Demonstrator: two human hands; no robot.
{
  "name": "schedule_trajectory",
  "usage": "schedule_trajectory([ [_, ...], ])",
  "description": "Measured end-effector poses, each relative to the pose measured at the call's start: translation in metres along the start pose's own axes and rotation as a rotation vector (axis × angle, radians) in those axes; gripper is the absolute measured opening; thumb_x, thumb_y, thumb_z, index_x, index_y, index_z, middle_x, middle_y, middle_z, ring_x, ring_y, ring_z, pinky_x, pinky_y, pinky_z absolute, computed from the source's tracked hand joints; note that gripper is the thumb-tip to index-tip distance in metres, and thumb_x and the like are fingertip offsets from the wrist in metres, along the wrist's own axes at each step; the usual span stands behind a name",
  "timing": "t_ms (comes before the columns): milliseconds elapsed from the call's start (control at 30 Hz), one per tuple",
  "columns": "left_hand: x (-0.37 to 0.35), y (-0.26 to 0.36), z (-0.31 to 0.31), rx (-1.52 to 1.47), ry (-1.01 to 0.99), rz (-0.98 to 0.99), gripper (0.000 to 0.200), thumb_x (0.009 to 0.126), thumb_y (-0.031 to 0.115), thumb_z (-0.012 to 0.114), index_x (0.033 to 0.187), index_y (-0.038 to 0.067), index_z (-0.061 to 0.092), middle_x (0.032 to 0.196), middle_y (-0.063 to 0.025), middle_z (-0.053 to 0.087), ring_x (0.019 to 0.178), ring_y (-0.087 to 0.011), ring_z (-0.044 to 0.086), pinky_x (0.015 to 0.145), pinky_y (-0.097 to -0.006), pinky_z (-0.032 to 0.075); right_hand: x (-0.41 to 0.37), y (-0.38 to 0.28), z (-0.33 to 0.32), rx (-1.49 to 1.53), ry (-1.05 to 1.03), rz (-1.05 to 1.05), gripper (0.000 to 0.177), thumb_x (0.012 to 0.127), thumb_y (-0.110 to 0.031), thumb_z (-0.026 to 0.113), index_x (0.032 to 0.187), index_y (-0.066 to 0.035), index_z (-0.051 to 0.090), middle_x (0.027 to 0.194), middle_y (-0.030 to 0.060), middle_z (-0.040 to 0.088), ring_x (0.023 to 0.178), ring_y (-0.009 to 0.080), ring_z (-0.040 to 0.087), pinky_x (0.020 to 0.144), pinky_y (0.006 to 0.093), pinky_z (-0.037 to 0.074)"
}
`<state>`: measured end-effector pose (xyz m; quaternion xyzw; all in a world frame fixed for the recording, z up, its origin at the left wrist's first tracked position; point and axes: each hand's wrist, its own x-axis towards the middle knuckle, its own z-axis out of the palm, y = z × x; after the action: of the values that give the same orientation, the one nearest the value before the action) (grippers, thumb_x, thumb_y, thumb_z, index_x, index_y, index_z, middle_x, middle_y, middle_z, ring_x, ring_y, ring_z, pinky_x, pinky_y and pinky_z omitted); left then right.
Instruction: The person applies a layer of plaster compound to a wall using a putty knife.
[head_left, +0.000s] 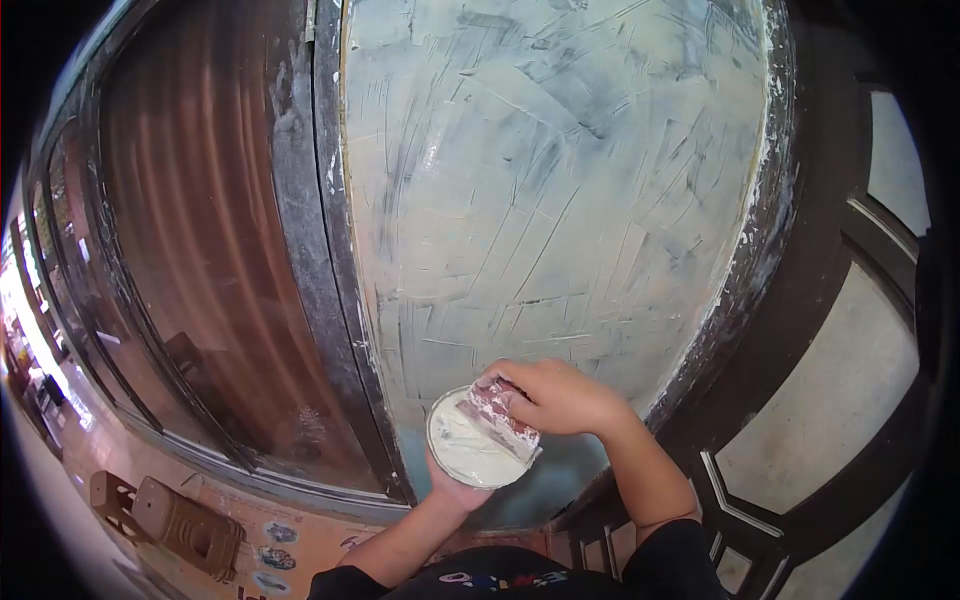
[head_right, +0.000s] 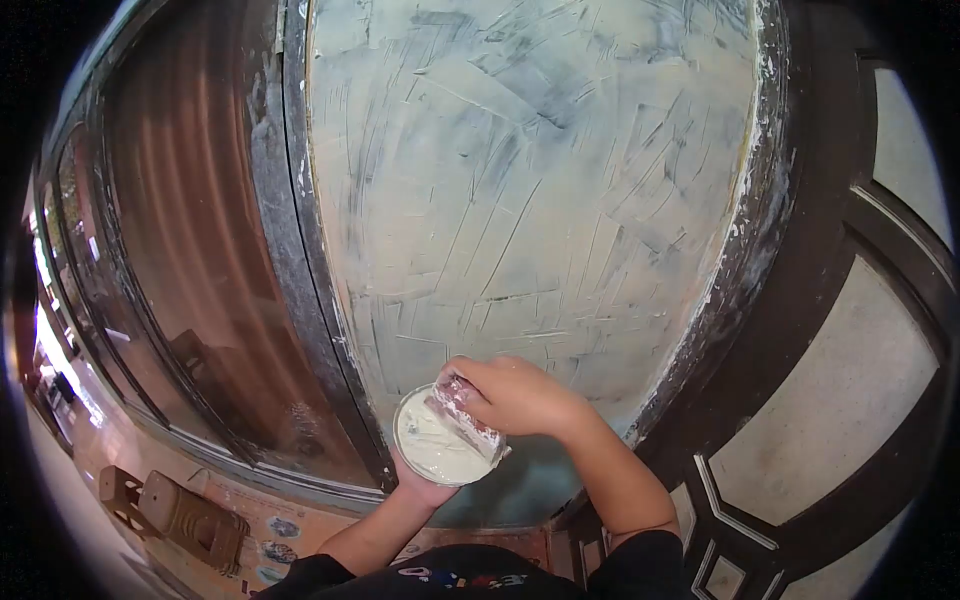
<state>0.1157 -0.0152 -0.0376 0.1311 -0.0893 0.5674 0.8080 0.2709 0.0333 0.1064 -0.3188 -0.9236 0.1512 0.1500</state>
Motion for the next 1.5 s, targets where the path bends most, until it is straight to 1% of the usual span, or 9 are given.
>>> schedule_trajectory([
  [200, -0.003, -0.002, -0.009, 0.045, 0.076, 0.111, 0.067, 0.096, 0.057, 0.037, 0.147, 0.014, 0.046, 0.149, -0.012, 0.048, 0.136, -0.0363, 0.046, 0.115, -0.0562, 0.032, -0.012, 0.013, 0.0, 0.268, -0.061, 0.012, 0.027, 0.088, -0.01, 0.058, 0.115, -0.006, 0.062, 0.09, 0.0131, 0.07, 0.079, 0.0213, 0.069, 0.074, 0.0352, 0.054],
  [467, -0.001, 0.018, -0.009, 0.054, 0.101, 0.312, 0.063, 0.095, 0.054, 0.04, 0.141, 0.012, 0.051, 0.145, -0.012, 0.052, 0.133, -0.0365, 0.049, 0.113, -0.0557, 0.037, -0.029, 0.063, 0.064, 0.791, 0.545, -0.062, 0.012, 0.096, -0.006, 0.057, 0.102, -0.001, 0.067, 0.089, -0.001, 0.063, 0.079, 0.0066, 0.052, 0.073, 0.0239, 0.045],
  [800, 0.011, -0.003, 0.007, 0.062, 0.114, 0.321, 0.067, 0.095, 0.055, 0.04, 0.143, 0.009, 0.049, 0.148, -0.015, 0.048, 0.135, -0.0376, 0.046, 0.114, -0.0556, 0.035, -0.04, 0.052, 0.106, 0.148, 1.204, -0.195, 0.019, 0.084, 0.001, 0.066, 0.101, -0.005, 0.07, 0.077, 0.0094, 0.066, 0.063, 0.0256, 0.06, 0.06, 0.0331, 0.049],
  [933, 0.01, -0.008, 0.004, -0.009, -0.022, 0.274, 0.065, 0.098, 0.051, 0.038, 0.146, 0.007, 0.045, 0.151, -0.0166, 0.045, 0.139, -0.04, 0.042, 0.116, -0.0577, 0.031, -0.034, 0.057, 0.089, -0.017, 1.366, -0.253, 0.009, 0.091, -0.001, 0.063, 0.098, -0.002, 0.068, 0.066, 0.0033, 0.051, 0.056, 0.0139, 0.045, 0.054, 0.0285, 0.037],
  [1033, 0.009, -0.012, 0.011, 0.004, -0.053, 0.248, 0.067, 0.097, 0.053, 0.038, 0.147, 0.009, 0.043, 0.154, -0.0164, 0.04, 0.141, -0.0428, 0.037, 0.115, -0.0669, 0.024, -0.017, 0.057, 0.034, -0.091, 1.508, -0.289, 0.012, 0.09, -0.003, 0.061, 0.1, -0.002, 0.068, 0.072, 0.0104, 0.059, 0.056, 0.0249, 0.051, 0.052, 0.0349, 0.039],
  [1100, 0.006, -0.012, 0.023, -0.029, -0.053, 0.235, 0.069, 0.097, 0.055, 0.038, 0.149, 0.01, 0.04, 0.157, -0.0166, 0.035, 0.142, -0.0459, 0.033, 0.113, -0.0762, 0.016, 0.002, 0.044, -0.023, 0.175, 1.554, -0.367, 0.014, 0.093, -0.002, 0.058, 0.103, 0.002, 0.066, 0.086, 0.0105, 0.067, 0.07, 0.0181, 0.059, 0.063, 0.0301, 0.047],
  [1333, -0.003, 0.002, 0.02, 0.147, 0.069, 0.282, 0.069, 0.095, 0.058, 0.039, 0.146, 0.013, 0.045, 0.153, -0.0138, 0.042, 0.139, -0.0429, 0.039, 0.112, -0.0723, 0.025, 0.074, -0.02, -0.278, 0.125, 1.17, -0.506, 0.023, 0.103, -0.021, 0.055, 0.115, -0.008, 0.069, 0.099, -0.0018, 0.066, 0.084, 0.006, 0.056, 0.075, 0.0217, 0.045],
  [1433, -0.006, 0.011, 0.021, 0.13, 0.045, 0.29, 0.069, 0.094, 0.059, 0.039, 0.147, 0.014, 0.045, 0.152, -0.0139, 0.043, 0.139, -0.0436, 0.04, 0.111, -0.0746, 0.025, 0.107, -0.036, -0.334, -0.112, 1.22, -0.625, 0.019, 0.094, -0.009, 0.053, 0.101, 0.0, 0.068, 0.081, 0.0065, 0.068, 0.076, 0.0157, 0.063, 0.07, 0.0319, 0.051],
  [1500, -0.011, 0.017, 0.017, 0.137, 0.071, 0.314, 0.069, 0.094, 0.06, 0.039, 0.147, 0.016, 0.044, 0.152, -0.0138, 0.043, 0.138, -0.0443, 0.04, 0.11, -0.077, 0.024, 0.099, -0.041, -0.343, -0.406, 1.2, -0.243, 0.019, 0.095, -0.008, 0.053, 0.102, 0.001, 0.067, 0.084, 0.0063, 0.069, 0.08, 0.0147, 0.063, 0.073, 0.0309, 0.051],
])
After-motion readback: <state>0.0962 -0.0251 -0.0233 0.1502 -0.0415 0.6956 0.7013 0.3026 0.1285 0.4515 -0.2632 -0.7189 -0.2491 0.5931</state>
